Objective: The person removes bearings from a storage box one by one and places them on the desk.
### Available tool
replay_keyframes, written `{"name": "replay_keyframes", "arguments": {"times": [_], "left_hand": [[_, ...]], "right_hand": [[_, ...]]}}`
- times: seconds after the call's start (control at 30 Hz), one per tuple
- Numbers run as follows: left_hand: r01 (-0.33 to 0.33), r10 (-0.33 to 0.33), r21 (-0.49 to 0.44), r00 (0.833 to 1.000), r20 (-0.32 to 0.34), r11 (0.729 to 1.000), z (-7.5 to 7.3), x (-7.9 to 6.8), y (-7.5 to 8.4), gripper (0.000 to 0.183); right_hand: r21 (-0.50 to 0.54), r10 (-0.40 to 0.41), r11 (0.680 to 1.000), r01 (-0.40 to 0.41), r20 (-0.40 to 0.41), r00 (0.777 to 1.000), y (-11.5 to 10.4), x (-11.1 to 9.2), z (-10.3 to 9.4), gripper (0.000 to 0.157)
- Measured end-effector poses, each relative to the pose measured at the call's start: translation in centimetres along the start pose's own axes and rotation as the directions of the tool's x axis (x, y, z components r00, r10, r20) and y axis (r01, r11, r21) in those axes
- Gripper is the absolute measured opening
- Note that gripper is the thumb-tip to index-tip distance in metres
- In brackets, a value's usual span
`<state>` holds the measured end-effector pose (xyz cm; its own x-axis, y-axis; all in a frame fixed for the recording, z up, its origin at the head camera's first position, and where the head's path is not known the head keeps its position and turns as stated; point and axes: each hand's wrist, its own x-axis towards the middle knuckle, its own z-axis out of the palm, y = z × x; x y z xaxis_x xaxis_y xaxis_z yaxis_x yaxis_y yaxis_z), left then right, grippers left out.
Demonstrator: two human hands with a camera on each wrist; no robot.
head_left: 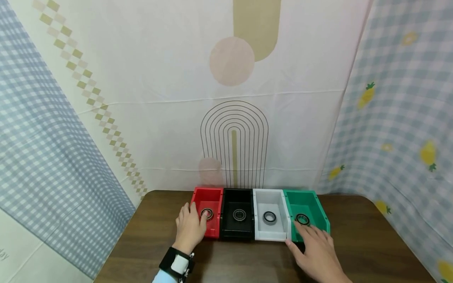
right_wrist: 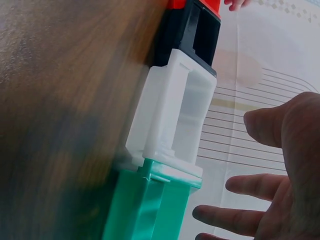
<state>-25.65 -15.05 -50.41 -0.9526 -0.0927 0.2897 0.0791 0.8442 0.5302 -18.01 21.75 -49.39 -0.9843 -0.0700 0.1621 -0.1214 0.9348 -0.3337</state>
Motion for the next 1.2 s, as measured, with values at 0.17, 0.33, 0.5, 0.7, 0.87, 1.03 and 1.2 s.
{"name": "replay_keyframes", "arguments": {"times": [0.17, 0.33, 0.5, 0.7, 0.87, 1.03, 1.2], "left_hand": [[0.014, -0.015, 0.077, 1.0, 0.005, 0.997, 0.6, 2.1, -1.1, 0.059], [0.032, -0.036, 0.125, 0.999, 0.032, 0.992, 1.1, 3.9, -1.6, 0.051], [0.045, -0.059, 0.181, 0.995, 0.075, 0.982, 1.2, 5.7, -2.0, 0.041], [0.084, -0.116, 0.215, 0.983, 0.141, 0.973, 1.5, 7.9, -3.3, 0.029], [0.072, -0.102, 0.22, 0.987, 0.125, 0.973, 2.4, 9.2, -4.8, 0.026], [0.151, -0.177, 0.123, 0.955, 0.238, 0.981, 2.4, 9.8, -5.1, 0.028], [0.206, -0.202, 0.017, 0.931, 0.304, 0.978, 3.9, 10.8, -7.3, 0.029]], "right_hand": [[-0.006, 0.024, 1.0, -0.024, 0.037, 0.999, 0.1, 0.1, -0.2, 0.071], [-0.016, 0.025, 1.0, -0.025, 0.036, 0.999, 0.4, 0.2, -0.2, 0.072], [-0.027, 0.032, 0.999, -0.031, 0.038, 0.999, 0.6, 0.2, 0.0, 0.073], [-0.01, 0.015, 1.0, -0.015, 0.037, 0.999, 0.4, 0.4, -0.1, 0.071], [-0.008, -0.001, 1.0, 0.001, 0.025, 1.0, 0.1, 0.6, -0.1, 0.069], [0.0, -0.003, 1.0, 0.003, 0.019, 1.0, -0.2, 0.6, 0.0, 0.068], [0.015, -0.022, 1.0, 0.023, -0.026, 0.999, -0.4, 0.6, 0.2, 0.066]]}}
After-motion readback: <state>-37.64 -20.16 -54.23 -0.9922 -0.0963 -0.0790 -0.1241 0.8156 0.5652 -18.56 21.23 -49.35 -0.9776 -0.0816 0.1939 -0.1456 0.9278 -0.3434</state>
